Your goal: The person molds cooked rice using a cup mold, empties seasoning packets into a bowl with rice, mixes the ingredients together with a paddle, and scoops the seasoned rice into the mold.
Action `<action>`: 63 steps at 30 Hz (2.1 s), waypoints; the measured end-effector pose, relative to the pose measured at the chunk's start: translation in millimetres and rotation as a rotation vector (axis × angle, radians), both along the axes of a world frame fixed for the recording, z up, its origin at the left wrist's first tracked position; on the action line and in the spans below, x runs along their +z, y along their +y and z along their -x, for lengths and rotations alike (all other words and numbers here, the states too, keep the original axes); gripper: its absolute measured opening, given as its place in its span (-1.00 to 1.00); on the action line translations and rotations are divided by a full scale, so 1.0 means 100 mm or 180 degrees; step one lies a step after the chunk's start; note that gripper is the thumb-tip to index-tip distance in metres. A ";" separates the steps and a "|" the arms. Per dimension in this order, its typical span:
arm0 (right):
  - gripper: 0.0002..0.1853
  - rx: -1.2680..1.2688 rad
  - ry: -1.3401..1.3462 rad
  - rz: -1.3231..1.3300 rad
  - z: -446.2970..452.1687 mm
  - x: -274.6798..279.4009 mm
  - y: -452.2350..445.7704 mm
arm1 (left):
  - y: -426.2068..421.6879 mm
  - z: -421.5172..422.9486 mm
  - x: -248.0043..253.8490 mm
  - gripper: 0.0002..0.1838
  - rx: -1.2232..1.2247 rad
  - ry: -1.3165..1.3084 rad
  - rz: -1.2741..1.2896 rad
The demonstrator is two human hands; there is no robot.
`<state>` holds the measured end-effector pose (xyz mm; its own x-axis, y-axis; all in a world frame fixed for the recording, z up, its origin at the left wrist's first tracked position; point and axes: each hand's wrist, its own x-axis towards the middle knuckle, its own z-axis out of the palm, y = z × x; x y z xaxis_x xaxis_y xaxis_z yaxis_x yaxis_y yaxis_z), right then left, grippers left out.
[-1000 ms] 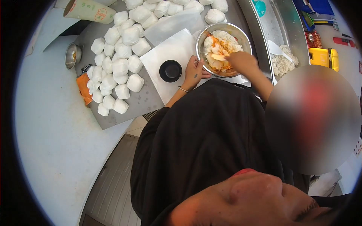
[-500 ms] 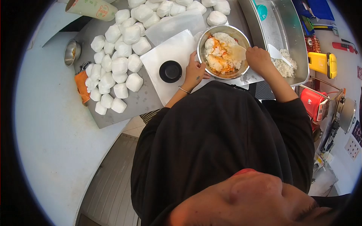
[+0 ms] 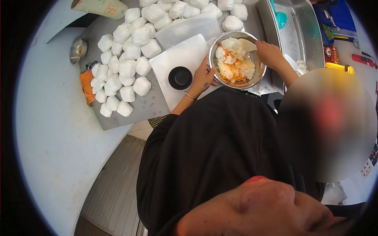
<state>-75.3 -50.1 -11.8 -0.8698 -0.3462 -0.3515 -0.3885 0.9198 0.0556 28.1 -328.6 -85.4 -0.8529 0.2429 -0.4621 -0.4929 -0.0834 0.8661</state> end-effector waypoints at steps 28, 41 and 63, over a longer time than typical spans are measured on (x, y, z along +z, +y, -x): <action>-0.28 0.0502 -0.0225 0.0288 -0.99 0.20 0.21 | 0.01 -0.02 -0.03 -0.40 0.0254 -0.0061 -0.0272; -0.49 -0.0507 -0.1347 -0.0534 -0.38 -0.10 -0.30 | 0.06 -0.07 -0.08 -0.34 0.0311 -0.0080 -0.0141; -0.85 -0.0162 0.0454 -0.0395 -0.07 0.23 -0.38 | 0.11 -0.10 0.01 -0.40 0.0423 -0.0067 -0.0153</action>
